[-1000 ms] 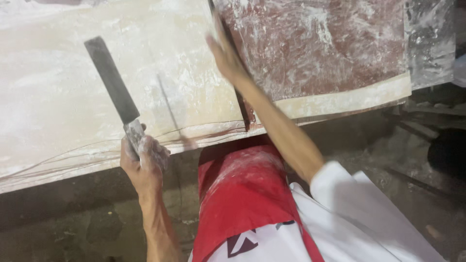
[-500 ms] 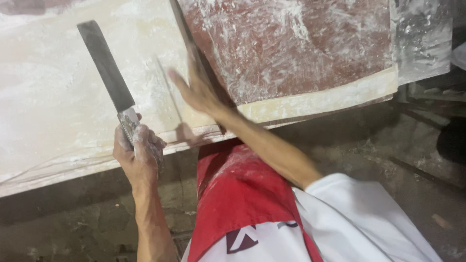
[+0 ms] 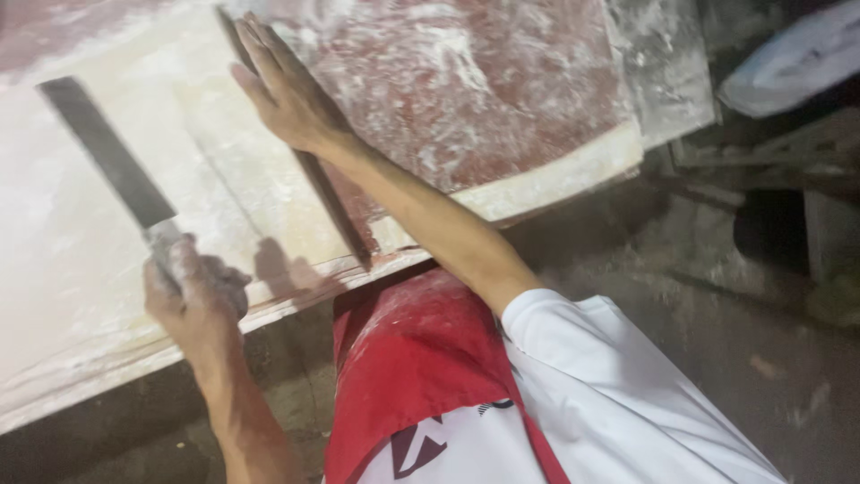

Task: The person organizes small dough pieces on a tray and then uses a knife to cut long strips from a large flat sheet of dough on a floured surface.

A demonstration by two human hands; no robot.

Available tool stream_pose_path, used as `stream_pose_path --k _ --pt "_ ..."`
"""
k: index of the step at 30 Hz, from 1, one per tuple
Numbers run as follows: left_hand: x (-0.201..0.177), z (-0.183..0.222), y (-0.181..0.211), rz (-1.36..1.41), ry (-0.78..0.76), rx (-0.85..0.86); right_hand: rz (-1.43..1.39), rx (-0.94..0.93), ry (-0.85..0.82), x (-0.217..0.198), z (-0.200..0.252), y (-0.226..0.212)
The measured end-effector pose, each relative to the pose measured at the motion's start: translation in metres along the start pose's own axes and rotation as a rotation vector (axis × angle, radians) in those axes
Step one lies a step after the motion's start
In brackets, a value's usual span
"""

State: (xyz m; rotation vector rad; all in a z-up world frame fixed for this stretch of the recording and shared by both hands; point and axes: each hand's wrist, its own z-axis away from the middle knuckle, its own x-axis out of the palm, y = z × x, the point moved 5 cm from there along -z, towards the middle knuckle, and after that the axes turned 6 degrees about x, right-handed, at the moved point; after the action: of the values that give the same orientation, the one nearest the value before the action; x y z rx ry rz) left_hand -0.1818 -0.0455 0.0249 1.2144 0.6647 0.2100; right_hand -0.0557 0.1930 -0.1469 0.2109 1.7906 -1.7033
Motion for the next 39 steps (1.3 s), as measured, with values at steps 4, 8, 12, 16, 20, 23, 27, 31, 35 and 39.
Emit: stream_pose_path --k 4,8,12,16,20,23,27,31,35,39 --pt "0.005 -0.021 0.0 -0.06 -0.048 0.148 -0.126 -0.072 0.006 0.009 -0.002 0.006" --pt "0.029 -0.054 -0.011 -0.158 -0.147 0.083 -0.108 0.031 0.15 -0.025 -0.003 0.008" --pt "0.065 -0.092 -0.006 -0.222 -0.119 0.585 -0.002 -0.099 0.148 -0.031 -0.003 0.0" --pt "0.095 -0.126 -0.015 -0.109 -0.219 0.152 -0.043 -0.152 0.251 -0.031 -0.018 0.009" --pt "0.103 -0.127 -0.002 -0.199 -0.197 0.221 -0.099 -0.152 0.242 -0.026 -0.018 0.023" --pt "0.106 -0.127 -0.001 -0.219 -0.157 0.268 -0.114 -0.154 0.258 -0.025 -0.017 0.025" --pt "0.108 -0.129 -0.007 -0.247 -0.112 0.324 -0.146 -0.136 0.231 -0.028 -0.016 0.019" --pt "0.109 -0.13 -0.012 -0.269 -0.12 0.365 -0.188 -0.124 0.209 -0.028 -0.012 0.015" --pt "0.115 -0.131 -0.016 -0.216 -0.187 0.272 -0.198 -0.158 0.227 -0.025 -0.015 0.021" --pt "0.117 -0.131 -0.015 -0.252 -0.16 0.3 -0.094 -0.204 0.262 -0.026 -0.017 0.022"
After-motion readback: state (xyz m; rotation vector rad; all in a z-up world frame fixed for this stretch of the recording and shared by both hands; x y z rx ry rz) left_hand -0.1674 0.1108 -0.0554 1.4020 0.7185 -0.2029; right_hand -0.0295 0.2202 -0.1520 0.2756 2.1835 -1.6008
